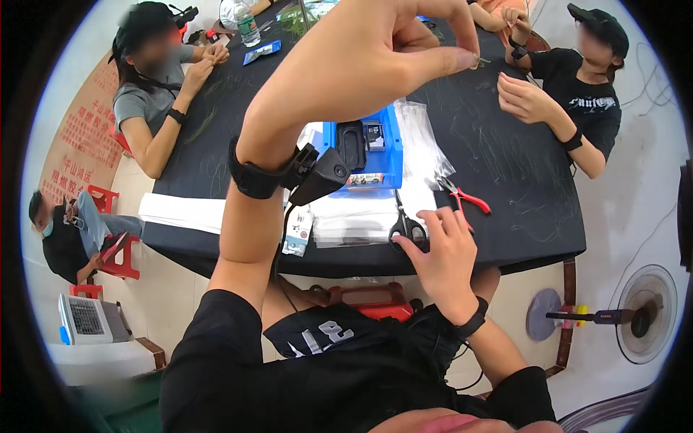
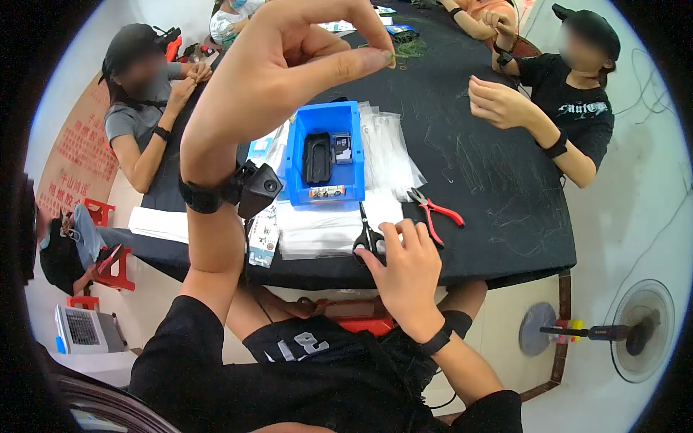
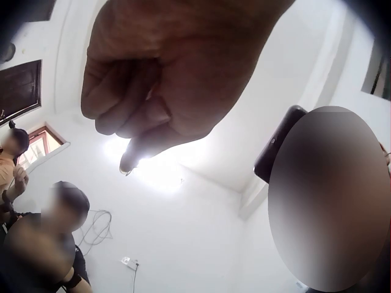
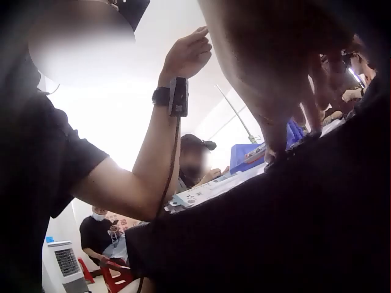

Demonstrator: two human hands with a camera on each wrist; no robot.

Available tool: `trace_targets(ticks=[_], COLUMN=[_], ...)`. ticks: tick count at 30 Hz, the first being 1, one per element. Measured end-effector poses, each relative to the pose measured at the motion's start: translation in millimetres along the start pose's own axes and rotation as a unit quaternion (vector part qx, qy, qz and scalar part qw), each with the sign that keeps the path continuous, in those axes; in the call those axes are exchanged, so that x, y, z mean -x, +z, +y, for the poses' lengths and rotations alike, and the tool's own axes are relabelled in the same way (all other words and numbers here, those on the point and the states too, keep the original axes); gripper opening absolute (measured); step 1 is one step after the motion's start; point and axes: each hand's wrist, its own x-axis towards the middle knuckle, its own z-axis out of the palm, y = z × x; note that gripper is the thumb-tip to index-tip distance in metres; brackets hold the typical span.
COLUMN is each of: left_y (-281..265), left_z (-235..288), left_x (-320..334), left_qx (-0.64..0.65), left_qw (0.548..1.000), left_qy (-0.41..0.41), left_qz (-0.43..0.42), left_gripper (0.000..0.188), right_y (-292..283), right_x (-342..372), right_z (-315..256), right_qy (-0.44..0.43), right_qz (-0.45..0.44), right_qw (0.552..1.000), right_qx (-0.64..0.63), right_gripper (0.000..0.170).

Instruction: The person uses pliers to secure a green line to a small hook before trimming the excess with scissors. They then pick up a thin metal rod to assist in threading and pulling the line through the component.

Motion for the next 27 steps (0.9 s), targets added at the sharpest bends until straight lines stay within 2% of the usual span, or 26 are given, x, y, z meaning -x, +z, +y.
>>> trace_targets(ticks=[1, 3, 5, 7, 12, 14, 18, 20, 21, 23, 27], left_y=[-0.7, 4.5, 2.9, 3.2, 2.0, 1.3, 2.2, 3.0, 3.5, 4.0, 5.3], left_z=[-0.8, -6.5, -29.6, -35.6, -35.0, -34.9, -28.0, -11.4, -17.2, -34.1, -32.9], left_x=[-1.2, -1.0, -4.8, -7.5, -8.3, -8.1, -7.1, -8.9, -8.7, -7.4, -5.9], left_qx=[0.029, 0.001, -0.151, -0.131, -0.114, -0.111, -0.122, -0.010, -0.009, -0.165, -0.184], left_qw=[0.999, 1.000, 0.980, 0.983, 0.985, 0.981, 0.979, 0.996, 0.996, 0.961, 0.956], left_qy=[-0.009, -0.006, 0.127, 0.129, 0.132, 0.156, 0.160, 0.084, 0.084, 0.214, 0.220], left_qz=[-0.025, -0.005, 0.012, 0.014, 0.013, 0.014, 0.038, 0.018, 0.017, 0.060, 0.066], left_gripper=[0.009, 0.008, 0.015, 0.015, 0.016, 0.015, 0.014, 0.006, 0.006, 0.013, 0.013], right_y=[0.7, 3.9, 5.3, -1.7, -3.2, -5.0, -7.8, -8.8, -9.3, -9.9, -10.5], right_x=[0.9, 3.0, 5.7, 6.2, 9.3, 10.8, 11.7, 12.4, 13.2, 14.7, 16.4], right_z=[-1.3, -0.9, -1.3, -8.6, -5.2, -2.2, -3.1, -4.1, -4.3, -4.2, -1.9], right_qy=[0.000, 0.005, 0.001, 0.003, 0.017, 0.031, 0.024, 0.011, 0.011, 0.001, -0.005], right_qz=[0.003, -0.013, -0.013, -0.041, -0.044, -0.062, -0.074, -0.075, -0.075, -0.075, -0.072], right_qw=[1.000, 1.000, 1.000, 0.997, 0.997, 0.997, 0.996, 0.996, 0.996, 0.995, 0.996], right_qx=[0.001, 0.009, 0.015, 0.067, 0.054, 0.023, 0.037, 0.050, 0.051, 0.065, 0.058], right_gripper=[0.038, 0.036, 0.033, 0.029, 0.030, 0.030, 0.030, 0.031, 0.031, 0.034, 0.037])
